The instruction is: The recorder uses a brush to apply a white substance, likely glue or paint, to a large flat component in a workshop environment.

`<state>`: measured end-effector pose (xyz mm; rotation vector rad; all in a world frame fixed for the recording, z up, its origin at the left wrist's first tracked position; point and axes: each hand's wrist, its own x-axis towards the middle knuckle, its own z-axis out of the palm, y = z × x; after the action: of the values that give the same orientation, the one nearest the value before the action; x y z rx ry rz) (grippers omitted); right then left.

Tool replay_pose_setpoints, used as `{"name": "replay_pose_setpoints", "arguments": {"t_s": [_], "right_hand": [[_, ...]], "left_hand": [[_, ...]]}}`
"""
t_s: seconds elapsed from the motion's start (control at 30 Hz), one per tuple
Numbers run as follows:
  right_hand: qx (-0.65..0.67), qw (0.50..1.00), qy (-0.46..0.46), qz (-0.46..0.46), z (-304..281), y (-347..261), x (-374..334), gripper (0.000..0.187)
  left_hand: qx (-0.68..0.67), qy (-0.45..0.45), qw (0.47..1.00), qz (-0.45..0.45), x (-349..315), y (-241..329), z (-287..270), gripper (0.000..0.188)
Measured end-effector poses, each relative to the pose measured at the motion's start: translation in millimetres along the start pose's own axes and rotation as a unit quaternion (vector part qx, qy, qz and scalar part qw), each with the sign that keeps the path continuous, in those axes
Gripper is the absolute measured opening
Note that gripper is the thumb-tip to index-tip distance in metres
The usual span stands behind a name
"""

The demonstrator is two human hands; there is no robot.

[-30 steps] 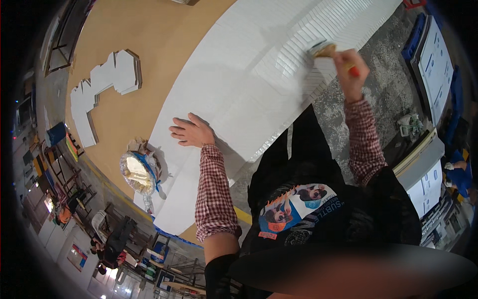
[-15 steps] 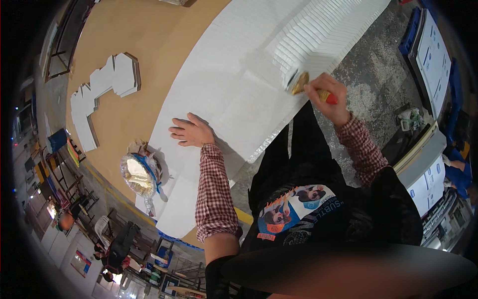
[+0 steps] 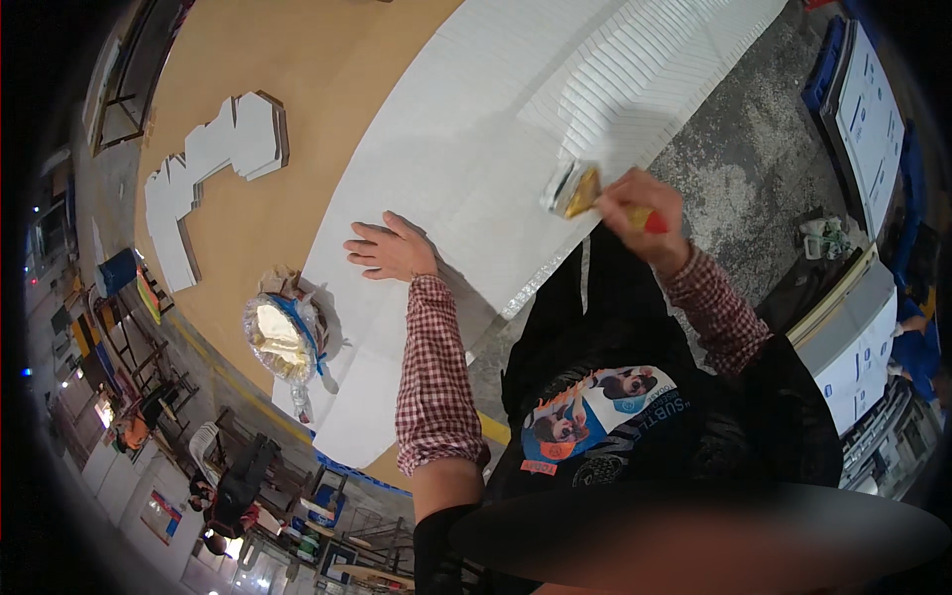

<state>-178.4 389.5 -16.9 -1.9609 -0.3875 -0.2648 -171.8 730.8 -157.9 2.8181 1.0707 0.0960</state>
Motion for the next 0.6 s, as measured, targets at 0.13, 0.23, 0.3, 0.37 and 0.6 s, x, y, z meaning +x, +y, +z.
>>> {"name": "replay_pose_setpoints", "arguments": {"t_s": [0.13,0.23,0.3,0.37,0.6], "right_hand": [[-0.135,0.967,0.161,0.143,-6,18,-8,0.01],[-0.138,0.989,0.004,0.051,-2,15,-13,0.008],[-0.059,0.998,-0.002,0.02,-2,10,-8,0.008],[0.011,0.999,-0.008,-0.036,-5,7,4,0.007],[-0.147,0.973,0.15,0.092,-5,27,47,0.009]], "left_hand": [[0.003,-0.01,1.0,-0.003,-1,2,-4,0.069],[0.002,-0.009,1.0,-0.004,-1,4,-6,0.069],[0.01,-0.01,1.0,-0.001,-1,4,-6,0.069],[0.003,-0.007,1.0,0.0,-1,3,-5,0.069],[0.004,0.001,1.0,0.007,-1,3,-4,0.067]]}}
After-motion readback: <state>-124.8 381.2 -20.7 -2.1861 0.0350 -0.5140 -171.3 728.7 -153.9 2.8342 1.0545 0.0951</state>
